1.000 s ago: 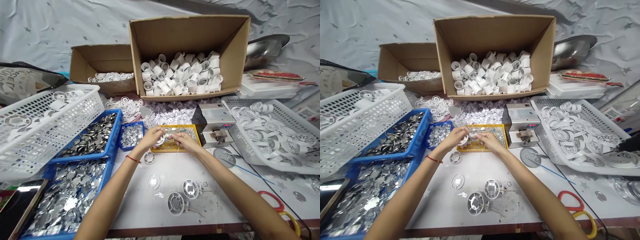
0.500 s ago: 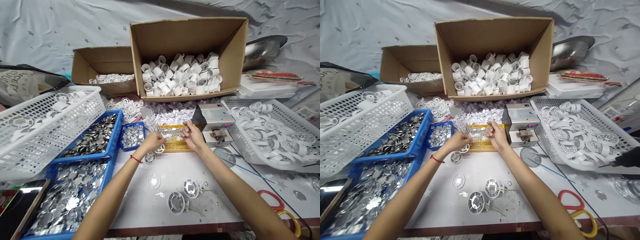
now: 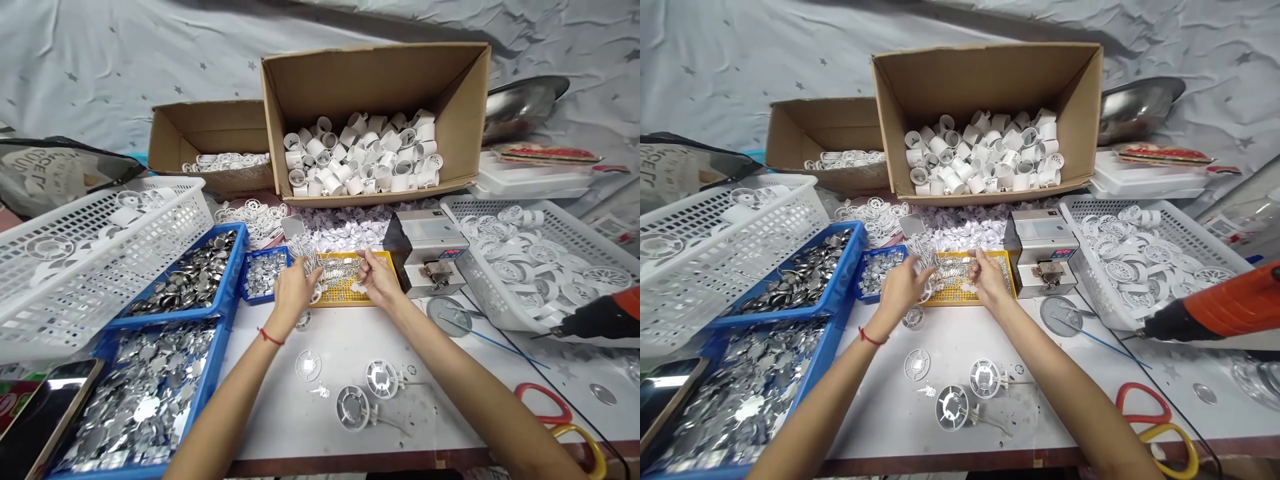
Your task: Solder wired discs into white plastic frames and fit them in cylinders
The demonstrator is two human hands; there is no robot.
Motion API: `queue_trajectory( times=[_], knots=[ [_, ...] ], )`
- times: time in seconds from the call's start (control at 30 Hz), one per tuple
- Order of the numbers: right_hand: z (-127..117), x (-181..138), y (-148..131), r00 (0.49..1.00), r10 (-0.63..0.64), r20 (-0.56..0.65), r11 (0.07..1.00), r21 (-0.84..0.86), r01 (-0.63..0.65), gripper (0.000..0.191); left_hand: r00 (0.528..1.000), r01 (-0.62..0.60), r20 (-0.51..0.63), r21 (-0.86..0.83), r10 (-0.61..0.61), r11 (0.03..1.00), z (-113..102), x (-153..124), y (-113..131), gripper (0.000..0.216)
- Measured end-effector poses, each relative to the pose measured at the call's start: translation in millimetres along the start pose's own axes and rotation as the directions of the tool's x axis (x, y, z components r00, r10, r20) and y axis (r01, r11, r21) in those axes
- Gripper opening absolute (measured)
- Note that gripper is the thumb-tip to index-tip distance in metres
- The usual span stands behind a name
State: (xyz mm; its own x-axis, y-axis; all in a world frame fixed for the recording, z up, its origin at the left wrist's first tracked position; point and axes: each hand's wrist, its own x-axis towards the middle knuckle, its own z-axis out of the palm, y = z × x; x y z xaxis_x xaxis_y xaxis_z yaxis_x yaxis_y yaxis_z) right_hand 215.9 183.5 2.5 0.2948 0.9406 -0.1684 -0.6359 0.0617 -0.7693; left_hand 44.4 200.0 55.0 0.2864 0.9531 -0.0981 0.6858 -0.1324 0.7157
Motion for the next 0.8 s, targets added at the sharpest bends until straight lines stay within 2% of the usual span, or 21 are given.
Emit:
queue_trajectory(
  times=[0.07, 0.1, 0.17, 0.3, 0.53, 0.7, 0.8],
  knots=[
    [11, -4, 2, 1.000, 0.013, -0.003, 0.999, 0.037, -0.013, 0.034, 0.990, -0.041, -0.129, 0.115, 0.055, 0.993, 12, -13, 2, 0.030],
    [16, -6, 3, 1.000, 0.018, -0.002, 0.999, 0.051, -0.017, 0.034, 0.985, -0.067, -0.148, 0.157, 0.090, 0.985, 19, -19, 3, 0.030],
    [24, -9, 4, 1.000, 0.025, 0.001, 0.997, 0.071, -0.025, 0.033, 0.985, -0.112, -0.113, 0.162, 0.132, 0.980, 31, -24, 4, 0.032],
    [29, -14, 4, 0.999, 0.034, -0.008, 0.996, 0.086, -0.033, 0.033, 0.989, -0.145, -0.004, 0.000, 0.145, 0.989, 41, -16, 1, 0.028],
    [34, -17, 5, 0.996, -0.063, -0.061, 0.996, 0.061, 0.067, 0.039, 0.964, -0.239, 0.061, -0.223, 0.258, 0.945, 33, -22, 2, 0.039],
    [41, -21, 0, 0.998, -0.065, -0.002, 0.996, 0.061, 0.065, 0.042, 0.965, -0.160, 0.104, -0.496, 0.241, 0.854, 37, -27, -4, 0.046],
    [44, -25, -4, 0.997, -0.063, 0.036, 0.996, 0.072, 0.061, 0.040, 0.968, -0.098, 0.126, -0.603, 0.216, 0.792, 44, -27, -7, 0.053]
  ],
)
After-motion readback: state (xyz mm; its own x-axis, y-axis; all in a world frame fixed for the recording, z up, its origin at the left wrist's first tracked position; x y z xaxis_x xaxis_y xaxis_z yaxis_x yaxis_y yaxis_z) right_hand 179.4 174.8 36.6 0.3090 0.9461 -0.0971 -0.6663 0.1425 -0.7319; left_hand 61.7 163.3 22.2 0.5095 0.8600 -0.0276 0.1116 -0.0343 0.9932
